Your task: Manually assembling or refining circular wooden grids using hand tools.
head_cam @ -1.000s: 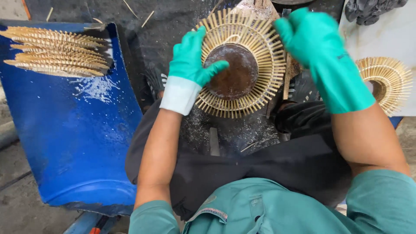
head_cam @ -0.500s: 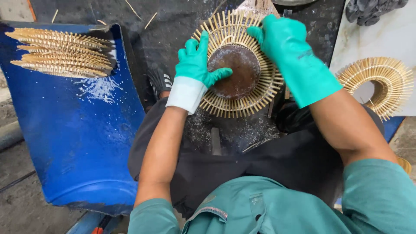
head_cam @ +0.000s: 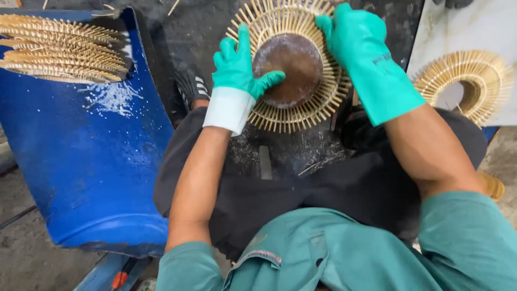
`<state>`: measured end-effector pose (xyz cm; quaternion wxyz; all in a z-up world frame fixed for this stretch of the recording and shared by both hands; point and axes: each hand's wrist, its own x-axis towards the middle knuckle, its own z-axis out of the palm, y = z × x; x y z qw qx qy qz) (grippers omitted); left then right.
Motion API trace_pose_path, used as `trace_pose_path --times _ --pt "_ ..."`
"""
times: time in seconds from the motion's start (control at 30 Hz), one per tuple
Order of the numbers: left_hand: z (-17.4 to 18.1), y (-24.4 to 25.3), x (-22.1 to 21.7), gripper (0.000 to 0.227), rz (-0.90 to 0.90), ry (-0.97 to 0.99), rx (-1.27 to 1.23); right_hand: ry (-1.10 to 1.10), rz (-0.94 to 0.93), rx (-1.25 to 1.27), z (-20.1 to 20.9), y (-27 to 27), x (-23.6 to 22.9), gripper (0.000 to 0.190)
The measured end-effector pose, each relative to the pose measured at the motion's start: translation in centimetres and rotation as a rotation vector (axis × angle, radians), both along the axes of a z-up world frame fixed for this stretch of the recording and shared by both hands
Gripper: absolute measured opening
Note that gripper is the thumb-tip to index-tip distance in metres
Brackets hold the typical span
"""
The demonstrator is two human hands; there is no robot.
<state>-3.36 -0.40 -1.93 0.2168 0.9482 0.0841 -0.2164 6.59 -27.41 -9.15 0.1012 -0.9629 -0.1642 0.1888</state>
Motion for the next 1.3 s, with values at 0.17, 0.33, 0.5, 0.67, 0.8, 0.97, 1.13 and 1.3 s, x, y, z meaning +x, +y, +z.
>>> trace_pose_path --times 0.17,0.33,0.5,0.67,0.8,0.97,1.13,1.3 --pt "-0.9 0.4 0.3 0.140 -0.050 -0.193 0.065 -0.111 -0.022 0.018 0.8 0.0 1.4 0.051" --pt "0.4 0.5 -0.3 0.136 0.086 0.048 0.011 -0.165 0.001 0.300 4.9 -2.3 0.9 0.044" --pt "-1.0 0.3 -0.8 0.139 0.069 -0.042 0.011 0.149 -0.075 0.045 5.1 -2.4 -0.6 0.056" --pt "-1.7 0.5 -2.4 0.138 0.084 -0.164 0.008 0.302 -0.396 0.285 5.6 -5.5 -1.7 0.052" --pt "-0.3 -2.2 -2.4 0.117 0.063 -0.275 0.018 -0.018 -0.502 0.125 -3.0 -10.0 -7.4 0.093" --pt "4.0 -6.2 -4.8 0.119 0.091 -0.022 0.037 0.412 -0.607 0.127 -2.8 -5.7 -12.8 0.121" --pt "2.2 -6.1 -6.3 0.109 0.058 -0.145 -0.080 0.383 -0.631 0.323 -7.7 -5.2 -14.7 0.125" --pt "2.3 -5.3 -4.2 0.104 0.017 -0.083 -0.030 0.376 -0.718 0.462 -7.7 -5.7 -14.1 0.115"
